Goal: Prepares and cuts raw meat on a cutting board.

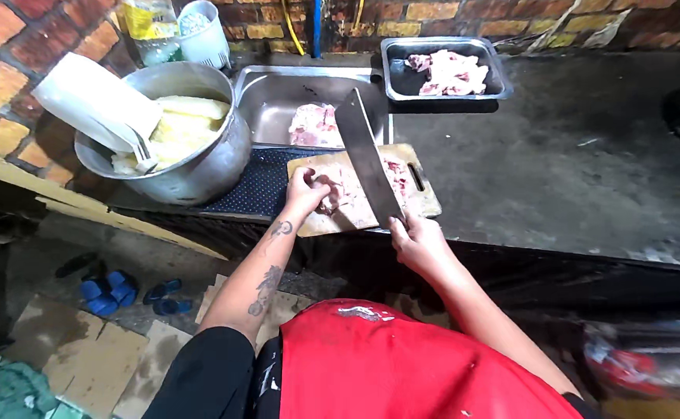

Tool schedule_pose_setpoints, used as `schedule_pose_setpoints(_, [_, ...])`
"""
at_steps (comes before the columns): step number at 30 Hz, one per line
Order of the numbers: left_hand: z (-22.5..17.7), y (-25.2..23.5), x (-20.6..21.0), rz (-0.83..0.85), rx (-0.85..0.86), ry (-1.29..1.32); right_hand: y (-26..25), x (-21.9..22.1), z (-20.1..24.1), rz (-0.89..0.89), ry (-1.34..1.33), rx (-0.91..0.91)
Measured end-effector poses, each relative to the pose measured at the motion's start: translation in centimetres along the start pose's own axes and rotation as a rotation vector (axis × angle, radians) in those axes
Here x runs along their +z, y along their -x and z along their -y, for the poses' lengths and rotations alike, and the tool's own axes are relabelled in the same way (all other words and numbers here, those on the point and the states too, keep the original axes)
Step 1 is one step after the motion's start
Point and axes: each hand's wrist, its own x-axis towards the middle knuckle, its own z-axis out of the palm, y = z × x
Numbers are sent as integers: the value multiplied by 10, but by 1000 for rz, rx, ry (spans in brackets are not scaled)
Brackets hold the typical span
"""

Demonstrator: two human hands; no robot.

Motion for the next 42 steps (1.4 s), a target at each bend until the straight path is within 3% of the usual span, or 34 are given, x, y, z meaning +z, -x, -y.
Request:
schedule_pose_setpoints(4, [11,13,5,-118,21,125,-28,23,13,-4,107,-30])
schedule_pose_setpoints(14, [9,15,2,-149,117,-20,-40,30,29,62,274,130])
schedule_pose_setpoints(20, [19,14,-2,-190,145,3,-48,34,48,-172,277,-98])
schedule_pose_setpoints(26, [23,14,3,-228,250,104,-65,55,37,46,352,107])
schedule_pose_setpoints(29, [25,16,5,-240,253,108,-61,46,40,33,352,106])
schedule_pose_setpoints(32, [25,16,3,-232,223,121,-48,21,65,-152,333,-59])
schedule_pose_setpoints(36, [29,16,5,-247,256,141,-37,-21,103,-583,97,-537])
schedule_pose_setpoints(38, [28,16,6,-258,260,152,-38,-29,117,-699,-32,-696])
schedule_pose_setpoints(40, [28,15,6,-258,258,133,-38,-11,103,-596,16,-565])
schedule_pose_setpoints(42, [27,17,4,-236,242,119,-40,22,71,-215,223,-118])
